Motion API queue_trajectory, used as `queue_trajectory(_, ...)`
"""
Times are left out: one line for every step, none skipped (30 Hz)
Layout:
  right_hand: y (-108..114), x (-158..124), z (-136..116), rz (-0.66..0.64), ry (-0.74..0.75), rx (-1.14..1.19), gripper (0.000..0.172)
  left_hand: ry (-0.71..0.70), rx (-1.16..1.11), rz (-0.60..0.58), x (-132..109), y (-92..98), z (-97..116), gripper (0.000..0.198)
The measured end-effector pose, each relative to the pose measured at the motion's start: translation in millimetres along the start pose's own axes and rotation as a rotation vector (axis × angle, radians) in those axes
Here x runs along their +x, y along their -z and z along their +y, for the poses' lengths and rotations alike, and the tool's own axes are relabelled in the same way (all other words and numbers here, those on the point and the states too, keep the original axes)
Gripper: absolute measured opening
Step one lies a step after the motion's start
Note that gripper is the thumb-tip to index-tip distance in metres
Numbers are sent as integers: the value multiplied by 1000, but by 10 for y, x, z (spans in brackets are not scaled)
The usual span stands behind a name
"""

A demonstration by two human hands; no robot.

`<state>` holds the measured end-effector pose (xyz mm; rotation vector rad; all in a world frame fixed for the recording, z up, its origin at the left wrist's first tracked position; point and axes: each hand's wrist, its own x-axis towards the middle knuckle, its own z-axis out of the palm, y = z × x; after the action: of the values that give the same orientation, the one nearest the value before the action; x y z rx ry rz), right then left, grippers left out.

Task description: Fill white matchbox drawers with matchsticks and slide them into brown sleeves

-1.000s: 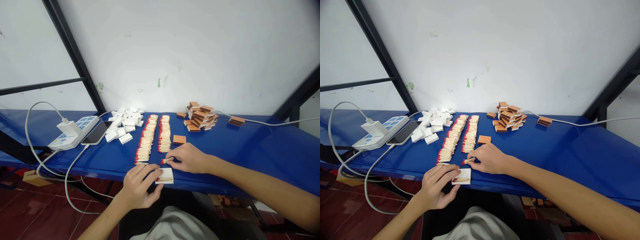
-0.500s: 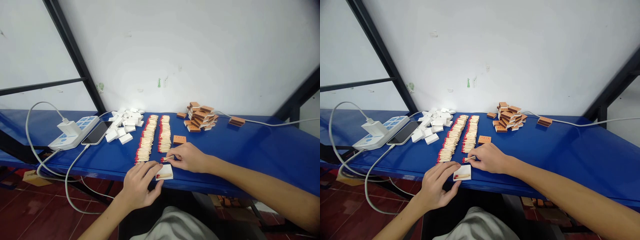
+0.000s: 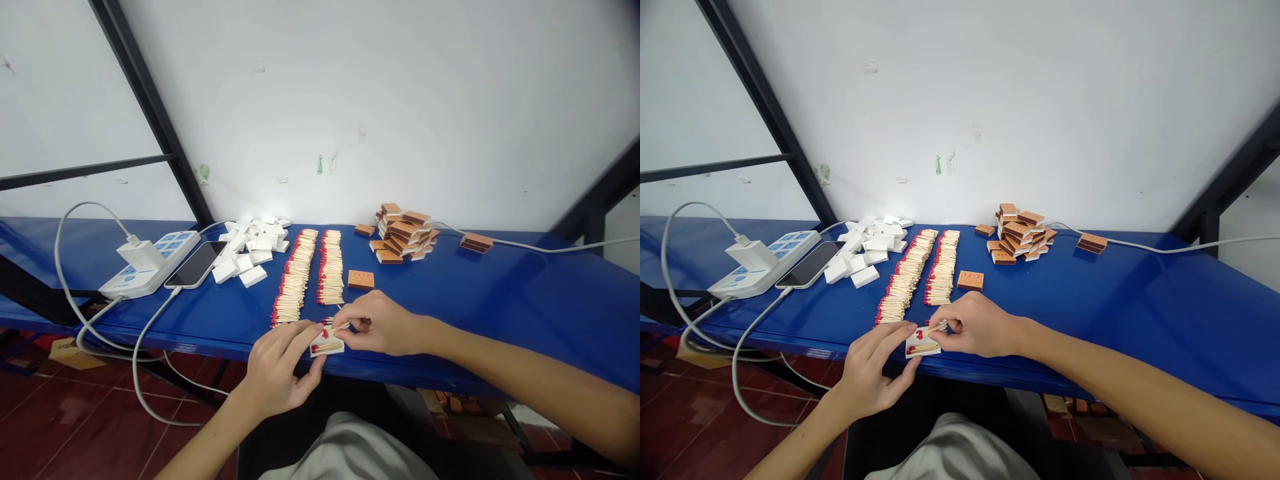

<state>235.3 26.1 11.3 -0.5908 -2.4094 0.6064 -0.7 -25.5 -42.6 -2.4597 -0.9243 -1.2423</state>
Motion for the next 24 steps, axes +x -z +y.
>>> queue_trajectory(-11,-4,-13,-14,9,-7,16,-1,-5,-4,5,2,2,35)
queue_trajectory(-23,-8,-22,-30,16,-16,17,1,-16,-7,9,7,5,34)
queue_trajectory(-36,-10,-27,-44,26,-30,17,6,-32,-12,13,13,8,33)
queue_trajectory(-49,-12,-28,-57,41,-50,18,14,-53,-19,15,21,12,32)
queue_trajectory(-63,-13,-25,-73,59,-75,19,25,-75,-24,16,29,15,32)
queue_trajectory(-76,-13,-19,-88,76,-101,20,35,-94,-29,15,36,18,32)
queue_trajectory(-87,-12,-10,-96,91,-127,21,43,-112,-32,13,42,20,32)
queue_trajectory(-98,-11,-1,-98,100,-149,22,49,-125,-36,10,46,20,32)
queue_trajectory(-106,-10,8,-94,106,-166,23,52,-135,-41,6,48,19,32)
queue_trajectory(-112,-9,14,-84,110,-179,23,52,-138,-44,3,48,16,33)
queue_trajectory(-115,-7,16,-72,114,-186,22,50,-138,-46,1,46,12,33)
queue_trajectory(-115,-6,15,-59,122,-190,22,46,-135,-49,0,44,7,33)
queue_trajectory(-110,-4,10,-42,135,-188,22,42,-129,-50,-1,42,3,32)
queue_trajectory(-100,-1,2,-16,150,-185,22,38,-122,-49,0,40,-1,31)
queue_trajectory(-85,3,-5,21,163,-185,22,35,-116,-50,0,39,-5,31)
queue_trajectory(-65,7,-11,61,168,-192,22,32,-111,-50,1,40,-7,30)
queue_trajectory(-42,11,-12,99,161,-211,22,30,-105,-50,1,41,-8,29)
queue_trajectory(-15,15,-7,127,139,-243,21,28,-100,-49,1,43,-8,29)
queue_trajectory(11,19,6,136,102,-288,21,25,-95,-45,0,44,-7,28)
queue_trajectory(36,21,26,127,60,-343,20,23,-89,-39,-1,45,-5,27)
queue_trajectory(58,22,51,104,22,-396,20,21,-84,-34,-2,46,-3,26)
queue_trajectory(74,22,80,72,-6,-444,21,19,-78,-27,-3,46,-1,25)
queue_trajectory(84,21,108,33,-28,-483,22,17,-71,-22,-3,47,1,24)
queue_trajectory(88,19,132,-1,-50,-504,22,14,-64,-20,-4,47,2,23)
